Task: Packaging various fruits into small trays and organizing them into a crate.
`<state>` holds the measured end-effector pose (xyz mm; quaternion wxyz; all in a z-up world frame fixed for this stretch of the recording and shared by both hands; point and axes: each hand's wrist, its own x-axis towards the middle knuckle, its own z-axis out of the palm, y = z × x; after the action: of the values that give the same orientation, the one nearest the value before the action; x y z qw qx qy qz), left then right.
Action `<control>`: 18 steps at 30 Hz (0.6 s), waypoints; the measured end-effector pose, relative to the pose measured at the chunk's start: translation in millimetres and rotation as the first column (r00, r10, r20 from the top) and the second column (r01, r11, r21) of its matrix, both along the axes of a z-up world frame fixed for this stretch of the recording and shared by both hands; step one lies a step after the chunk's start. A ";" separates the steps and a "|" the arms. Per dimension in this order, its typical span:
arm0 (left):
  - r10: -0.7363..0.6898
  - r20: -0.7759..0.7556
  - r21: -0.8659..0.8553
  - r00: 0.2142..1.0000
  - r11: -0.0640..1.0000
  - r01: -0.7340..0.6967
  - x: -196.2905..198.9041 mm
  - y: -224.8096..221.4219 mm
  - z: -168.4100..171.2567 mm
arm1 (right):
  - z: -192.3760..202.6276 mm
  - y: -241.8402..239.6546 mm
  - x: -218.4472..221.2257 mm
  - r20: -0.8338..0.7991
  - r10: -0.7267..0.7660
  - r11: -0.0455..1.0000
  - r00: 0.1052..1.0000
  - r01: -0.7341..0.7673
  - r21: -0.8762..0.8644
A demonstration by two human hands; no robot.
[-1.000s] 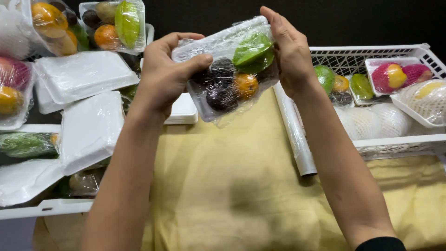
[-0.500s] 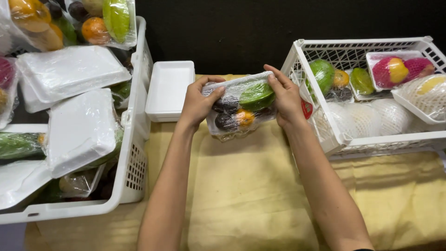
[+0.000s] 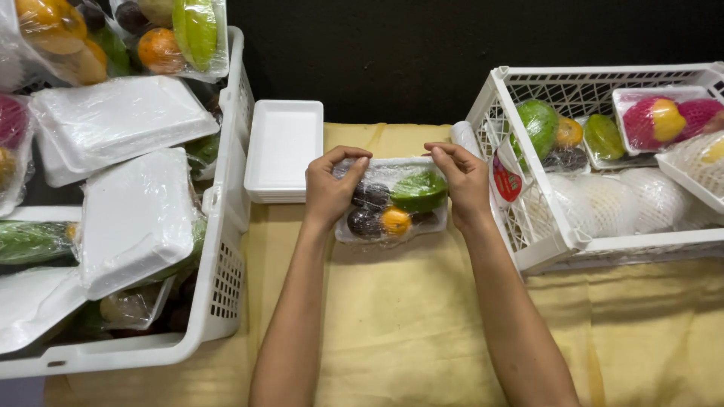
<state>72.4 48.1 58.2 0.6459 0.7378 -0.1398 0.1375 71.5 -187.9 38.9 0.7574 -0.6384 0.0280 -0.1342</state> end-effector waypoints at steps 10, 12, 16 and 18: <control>0.047 0.007 0.037 0.999 0.998 -0.047 -13.6 -3.7 -15.0 | 19.8 10.6 -32.5 0.079 0.074 0.949 0.994 -0.046 -0.313; 0.053 0.021 0.038 0.998 0.998 -0.054 -6.2 -2.4 -17.0 | 23.7 11.4 -30.5 0.074 0.083 0.938 0.994 -0.053 -0.344; 0.030 -0.052 0.052 0.998 0.998 -0.027 -6.1 -2.8 -24.8 | 16.5 9.8 -29.1 0.067 0.057 0.937 0.996 -0.030 -0.348; 0.011 -0.063 0.049 0.998 0.999 -0.008 -3.7 -2.1 -19.5 | 16.3 10.2 -23.1 0.067 0.039 0.945 0.997 -0.015 -0.327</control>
<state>68.7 46.0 38.7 0.6312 0.7579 -0.1191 0.1135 48.4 -177.7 55.2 0.6437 -0.7499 -0.0305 -0.1497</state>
